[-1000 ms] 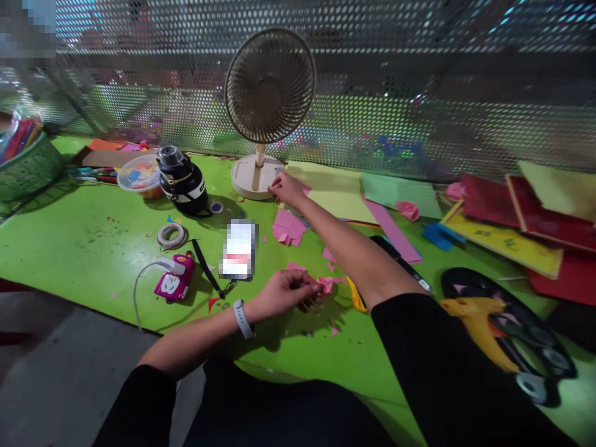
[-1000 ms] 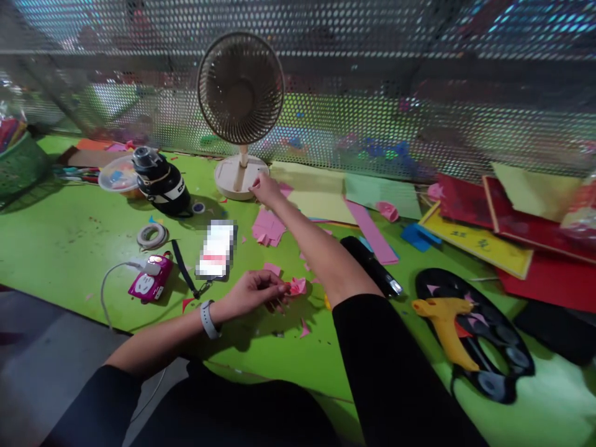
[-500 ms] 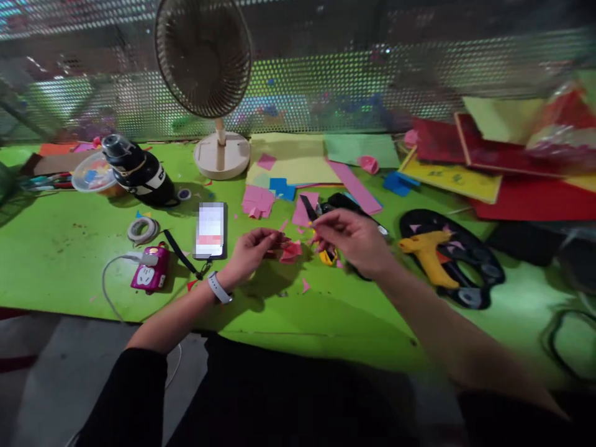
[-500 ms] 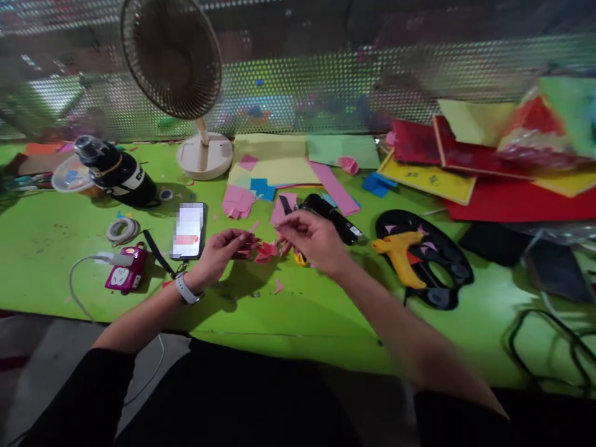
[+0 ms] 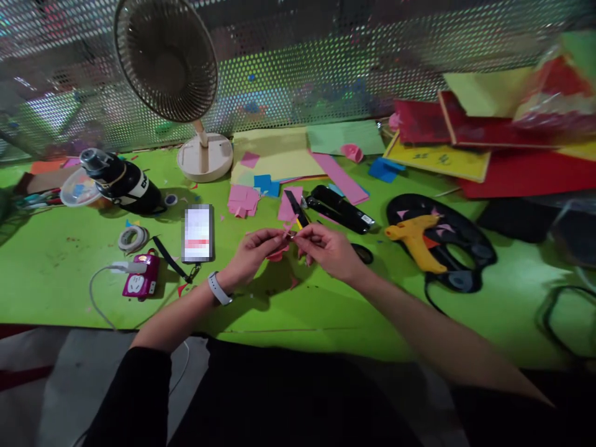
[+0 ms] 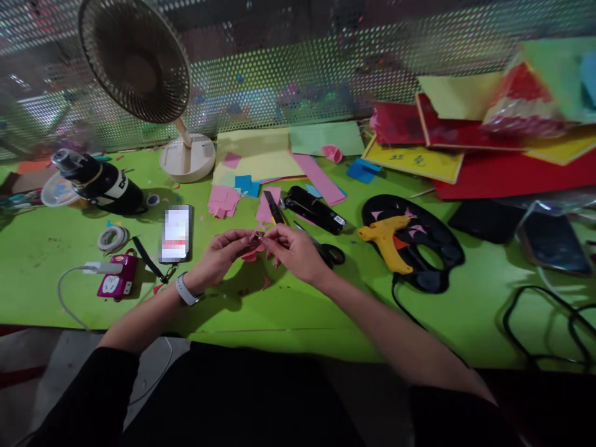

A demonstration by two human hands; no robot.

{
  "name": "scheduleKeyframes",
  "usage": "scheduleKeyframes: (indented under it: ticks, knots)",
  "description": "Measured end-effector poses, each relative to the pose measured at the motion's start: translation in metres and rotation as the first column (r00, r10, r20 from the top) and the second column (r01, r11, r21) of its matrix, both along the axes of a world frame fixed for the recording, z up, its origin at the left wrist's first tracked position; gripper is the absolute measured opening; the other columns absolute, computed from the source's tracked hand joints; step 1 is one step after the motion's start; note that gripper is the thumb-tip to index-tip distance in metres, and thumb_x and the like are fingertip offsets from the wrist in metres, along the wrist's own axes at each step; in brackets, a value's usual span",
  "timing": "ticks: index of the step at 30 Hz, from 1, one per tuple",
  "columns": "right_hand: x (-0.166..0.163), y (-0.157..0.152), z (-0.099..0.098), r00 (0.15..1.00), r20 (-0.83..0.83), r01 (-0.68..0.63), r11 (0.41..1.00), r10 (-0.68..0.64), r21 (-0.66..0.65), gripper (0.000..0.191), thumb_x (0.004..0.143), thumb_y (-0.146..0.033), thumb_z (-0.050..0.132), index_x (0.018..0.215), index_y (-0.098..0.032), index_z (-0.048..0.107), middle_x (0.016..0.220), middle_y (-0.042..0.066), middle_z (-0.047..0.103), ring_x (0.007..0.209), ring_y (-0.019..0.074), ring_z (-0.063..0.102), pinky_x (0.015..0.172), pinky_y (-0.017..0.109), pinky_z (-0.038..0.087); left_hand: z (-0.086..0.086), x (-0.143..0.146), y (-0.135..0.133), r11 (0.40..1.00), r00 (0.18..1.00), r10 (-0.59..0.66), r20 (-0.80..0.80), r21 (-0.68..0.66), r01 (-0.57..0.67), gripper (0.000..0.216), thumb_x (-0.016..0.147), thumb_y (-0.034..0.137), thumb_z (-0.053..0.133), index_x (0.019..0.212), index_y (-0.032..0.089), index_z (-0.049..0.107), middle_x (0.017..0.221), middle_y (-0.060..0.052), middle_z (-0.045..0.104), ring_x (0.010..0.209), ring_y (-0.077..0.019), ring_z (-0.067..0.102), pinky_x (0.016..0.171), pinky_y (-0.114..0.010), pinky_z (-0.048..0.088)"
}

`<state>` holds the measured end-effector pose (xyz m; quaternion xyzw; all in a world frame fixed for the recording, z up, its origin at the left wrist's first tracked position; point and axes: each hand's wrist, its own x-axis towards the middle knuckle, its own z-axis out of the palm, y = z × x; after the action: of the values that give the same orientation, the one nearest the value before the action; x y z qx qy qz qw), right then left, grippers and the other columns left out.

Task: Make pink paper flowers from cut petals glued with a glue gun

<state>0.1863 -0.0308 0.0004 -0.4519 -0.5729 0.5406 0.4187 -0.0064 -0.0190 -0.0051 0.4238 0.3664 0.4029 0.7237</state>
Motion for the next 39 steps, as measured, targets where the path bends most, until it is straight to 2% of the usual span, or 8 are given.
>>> scheduleKeyframes:
  ticks: [5,11,18,22,24,29,32,39]
  knots:
    - [0.000,0.000,-0.003,0.998,0.004,-0.056,0.998,0.057,-0.031,0.037,0.081,-0.055,0.070,0.082,-0.019,0.062,0.064,-0.002,0.060,0.045,0.0081,0.053,0.041,0.022,0.047,-0.005,-0.004,-0.003,0.999,0.999,-0.044,-0.018,0.014,0.044,0.031,0.073,0.031,0.083,0.101,0.019,0.077,0.102,-0.007,0.075,0.084,-0.0127,0.068,0.079,-0.027,0.054]
    - [-0.001,-0.004,-0.003,0.995,-0.011,-0.098,0.994,0.098,-0.056,0.034,0.083,-0.052,0.070,0.082,-0.019,0.062,0.064,-0.003,0.061,0.044,0.0065,0.050,0.038,0.020,0.044,-0.004,-0.003,-0.005,1.000,1.000,0.001,-0.031,0.022,-0.001,0.022,0.071,0.030,0.085,0.090,0.020,0.079,0.100,-0.006,0.076,0.081,-0.0124,0.067,0.078,-0.030,0.054]
    - [-0.004,-0.010,0.001,0.993,-0.046,-0.115,0.991,0.112,-0.070,0.031,0.082,-0.048,0.072,0.087,-0.018,0.066,0.069,-0.001,0.066,0.047,0.0073,0.056,0.042,0.020,0.049,-0.001,-0.001,-0.009,0.996,0.998,0.062,-0.029,0.065,-0.060,0.020,0.070,0.031,0.085,0.085,0.019,0.079,0.095,-0.006,0.076,0.082,-0.0136,0.068,0.076,-0.030,0.056]
    - [-0.005,-0.012,0.001,0.992,-0.063,-0.108,0.994,0.106,-0.027,0.028,0.083,-0.046,0.072,0.091,-0.020,0.069,0.072,0.000,0.069,0.049,0.0080,0.058,0.044,0.021,0.052,0.000,-0.001,-0.010,0.994,0.995,0.095,-0.024,0.061,-0.094,0.023,0.069,0.032,0.086,0.082,0.016,0.075,0.085,-0.004,0.075,0.075,-0.0122,0.068,0.073,-0.029,0.056]
    - [-0.005,-0.013,0.000,0.994,-0.056,-0.093,0.996,0.093,-0.001,0.026,0.084,-0.045,0.072,0.093,-0.021,0.070,0.076,0.001,0.071,0.054,0.0097,0.061,0.045,0.022,0.053,0.001,-0.001,-0.010,0.986,0.990,0.134,-0.054,0.105,-0.127,0.023,0.069,0.033,0.085,0.078,0.015,0.074,0.081,-0.003,0.073,0.073,-0.0114,0.067,0.071,-0.028,0.056]
    - [-0.007,-0.016,-0.006,0.998,0.062,-0.030,0.994,0.024,0.108,0.022,0.087,-0.042,0.068,0.097,-0.023,0.072,0.090,0.004,0.075,0.067,0.0138,0.068,0.057,0.028,0.060,0.001,0.000,-0.011,0.962,0.975,0.196,-0.100,0.213,-0.172,0.020,0.072,0.034,0.083,0.079,0.017,0.075,0.082,-0.003,0.072,0.076,-0.0112,0.066,0.073,-0.028,0.057]
    - [-0.007,-0.017,-0.009,0.993,0.115,-0.012,0.986,-0.007,0.167,0.019,0.089,-0.039,0.067,0.097,-0.023,0.073,0.092,0.004,0.075,0.063,0.0128,0.067,0.061,0.030,0.061,0.001,0.001,-0.013,0.962,0.978,0.195,-0.069,0.207,-0.178,0.019,0.074,0.034,0.081,0.081,0.017,0.075,0.085,-0.003,0.071,0.078,-0.0107,0.067,0.074,-0.027,0.058]
    - [-0.006,-0.019,-0.011,0.989,0.145,-0.025,0.981,-0.003,0.192,0.018,0.089,-0.038,0.067,0.095,-0.022,0.073,0.091,0.003,0.074,0.067,0.0141,0.068,0.062,0.031,0.060,0.000,0.002,-0.017,0.965,0.982,0.182,-0.051,0.199,-0.169,0.020,0.075,0.033,0.081,0.082,0.016,0.076,0.089,-0.005,0.069,0.078,-0.0110,0.066,0.072,-0.026,0.059]
